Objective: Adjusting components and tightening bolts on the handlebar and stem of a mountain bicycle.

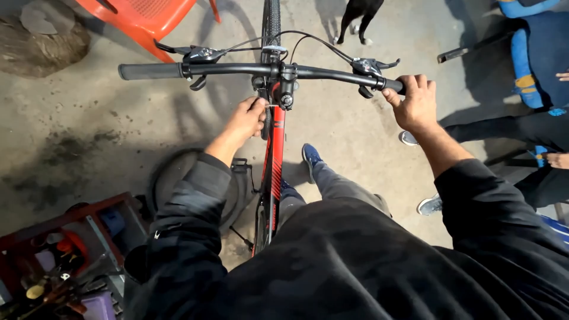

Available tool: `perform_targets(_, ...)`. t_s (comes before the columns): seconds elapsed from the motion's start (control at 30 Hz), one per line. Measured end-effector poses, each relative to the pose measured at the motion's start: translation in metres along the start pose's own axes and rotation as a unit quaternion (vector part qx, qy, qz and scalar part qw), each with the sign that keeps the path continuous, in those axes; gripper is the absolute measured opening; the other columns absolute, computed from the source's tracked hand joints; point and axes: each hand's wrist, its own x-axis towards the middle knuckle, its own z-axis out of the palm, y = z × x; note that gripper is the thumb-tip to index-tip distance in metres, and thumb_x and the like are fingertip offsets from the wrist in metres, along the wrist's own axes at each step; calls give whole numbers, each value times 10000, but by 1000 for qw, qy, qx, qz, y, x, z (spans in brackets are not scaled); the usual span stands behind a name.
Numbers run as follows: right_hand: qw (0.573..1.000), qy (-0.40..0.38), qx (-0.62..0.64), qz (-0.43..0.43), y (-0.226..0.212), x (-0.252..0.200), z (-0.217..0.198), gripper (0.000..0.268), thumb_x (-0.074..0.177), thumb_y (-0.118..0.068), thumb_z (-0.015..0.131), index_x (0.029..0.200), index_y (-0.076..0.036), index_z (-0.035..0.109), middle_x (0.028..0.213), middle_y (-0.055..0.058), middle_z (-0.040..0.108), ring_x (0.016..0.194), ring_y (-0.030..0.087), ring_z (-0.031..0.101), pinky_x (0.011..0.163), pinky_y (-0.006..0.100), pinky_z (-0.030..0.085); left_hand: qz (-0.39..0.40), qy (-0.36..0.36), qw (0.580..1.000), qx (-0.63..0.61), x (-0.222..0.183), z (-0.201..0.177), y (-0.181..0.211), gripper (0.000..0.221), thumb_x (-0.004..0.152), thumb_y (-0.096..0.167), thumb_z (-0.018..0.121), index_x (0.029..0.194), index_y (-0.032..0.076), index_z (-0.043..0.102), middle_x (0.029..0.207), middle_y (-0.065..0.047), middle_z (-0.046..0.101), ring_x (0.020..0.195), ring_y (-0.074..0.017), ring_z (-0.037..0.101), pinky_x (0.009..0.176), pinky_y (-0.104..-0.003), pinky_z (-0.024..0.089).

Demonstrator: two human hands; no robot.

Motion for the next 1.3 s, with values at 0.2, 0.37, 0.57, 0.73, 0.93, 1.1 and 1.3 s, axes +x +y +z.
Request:
perform_targets(0.2,1000,-1,-1,10,-4,0,-2,508,1025,-580,723,1245,-133,625,1086,114,518,1019,417,521,942,483,463,-6,10,1000,9,-5,0,6,326,1074,284,503,1152,11,663,712,-50,532,454,-104,543,316,-261,492)
perform_targets(0.37,1000,6,-8,9,-1,-1,0,530,1029,-625,698,1244,-147,623,1078,98,513,1011,396,521,938,465,467,-1,6,1000,22,-3,0,3,330,1074,284,514,1178,5,656,725,-64,545,470,-115,558,327,-266,501)
perform_targets(0.57,1000,4,-19,7,-1,-2,1,521,1010,-615,713,1230,-152,620,1075,91,516,1011,381,531,934,454,462,31,-5,993,111,25,-7,-12,389,1061,330,559,1252,0,634,732,-86,616,487,-146,610,342,-303,536)
perform_targets(0.73,998,8,-53,17,-17,2,-14,453,926,-511,795,1124,-125,664,986,110,599,925,357,619,883,456,460,-32,-54,994,94,12,-8,10,434,1075,335,453,1200,-46,620,619,-12,477,415,-110,456,314,-265,446)
perform_targets(0.93,999,19,-31,33,-22,2,-11,550,940,-629,663,1159,-125,620,1011,137,573,966,380,587,934,463,461,-186,-152,962,126,-5,-15,81,364,1077,312,428,1148,-8,586,698,-5,438,478,-53,401,364,-191,334)
perform_targets(1.1,996,-41,-36,67,-14,1,-4,614,938,-697,589,1225,-155,583,1085,122,543,1057,411,564,901,504,532,-88,-185,932,298,48,-30,24,430,1078,350,474,1167,-41,631,718,-153,503,448,-206,454,298,-343,397)
perform_targets(1.3,992,-55,-20,109,-29,3,-11,581,946,-680,597,1215,-167,562,1109,95,521,1098,375,551,862,508,583,-87,-127,971,185,32,-25,8,450,1084,411,473,1132,4,657,654,-62,402,388,-189,387,253,-334,335)
